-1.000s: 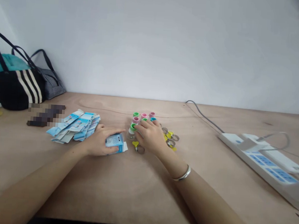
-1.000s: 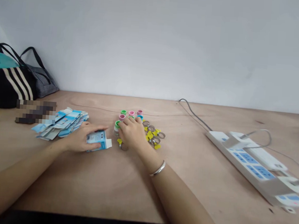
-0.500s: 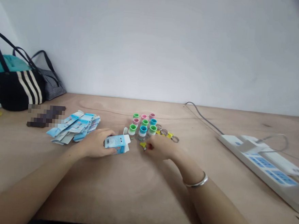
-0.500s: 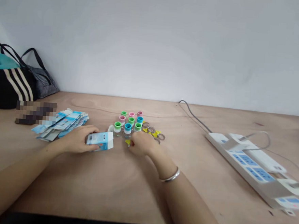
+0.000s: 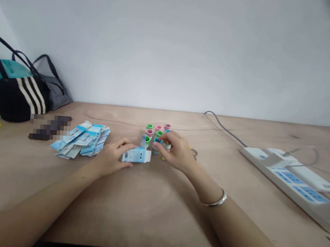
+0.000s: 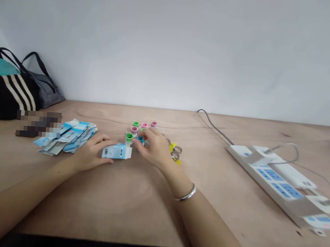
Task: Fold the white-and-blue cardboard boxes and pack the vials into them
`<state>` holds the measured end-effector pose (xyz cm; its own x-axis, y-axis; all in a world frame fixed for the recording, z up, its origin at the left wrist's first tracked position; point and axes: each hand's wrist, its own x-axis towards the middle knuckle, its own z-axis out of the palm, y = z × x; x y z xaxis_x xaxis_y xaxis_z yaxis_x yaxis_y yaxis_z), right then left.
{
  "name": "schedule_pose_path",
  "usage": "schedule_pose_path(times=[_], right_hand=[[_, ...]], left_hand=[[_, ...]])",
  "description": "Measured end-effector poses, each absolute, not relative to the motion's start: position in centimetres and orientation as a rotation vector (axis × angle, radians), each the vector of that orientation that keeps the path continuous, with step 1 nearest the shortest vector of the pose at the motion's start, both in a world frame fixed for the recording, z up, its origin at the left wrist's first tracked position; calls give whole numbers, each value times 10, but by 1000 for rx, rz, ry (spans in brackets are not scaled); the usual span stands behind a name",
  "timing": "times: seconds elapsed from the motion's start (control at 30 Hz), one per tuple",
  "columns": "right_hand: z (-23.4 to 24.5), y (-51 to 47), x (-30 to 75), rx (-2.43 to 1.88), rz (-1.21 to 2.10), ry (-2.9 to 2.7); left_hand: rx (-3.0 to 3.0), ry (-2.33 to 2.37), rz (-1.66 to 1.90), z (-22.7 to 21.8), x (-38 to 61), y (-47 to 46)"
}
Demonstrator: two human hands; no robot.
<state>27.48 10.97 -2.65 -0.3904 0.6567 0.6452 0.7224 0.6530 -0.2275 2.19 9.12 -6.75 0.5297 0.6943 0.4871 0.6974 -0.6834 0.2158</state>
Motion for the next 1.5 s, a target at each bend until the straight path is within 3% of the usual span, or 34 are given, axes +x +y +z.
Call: schedule_pose_path(times=[0.17,0.27,0.5,0.67,1.07,1.5], right_hand=[[-38,99,259,-680,-275,-2304],[-41,96,256,-624,-232,-2333],[-37,101,264,-737,-192,-2219],[-29,101,268,-816,-304,-2298],[-40,98,260,-783,-289,-2722],[-53,99,263,-675,-434,-2616]], left_hand=[[-2841,-1003,-862,-75,23,91],[-2837,-1101,-956,-72,24,90],[-2942,-1557,-898,-62,19,89],[-2994,-1722,-1103,-68,24,93],[-2912,-1395,-1258,-72,30,91],[-2701,-1542,-888,-72,32,92]])
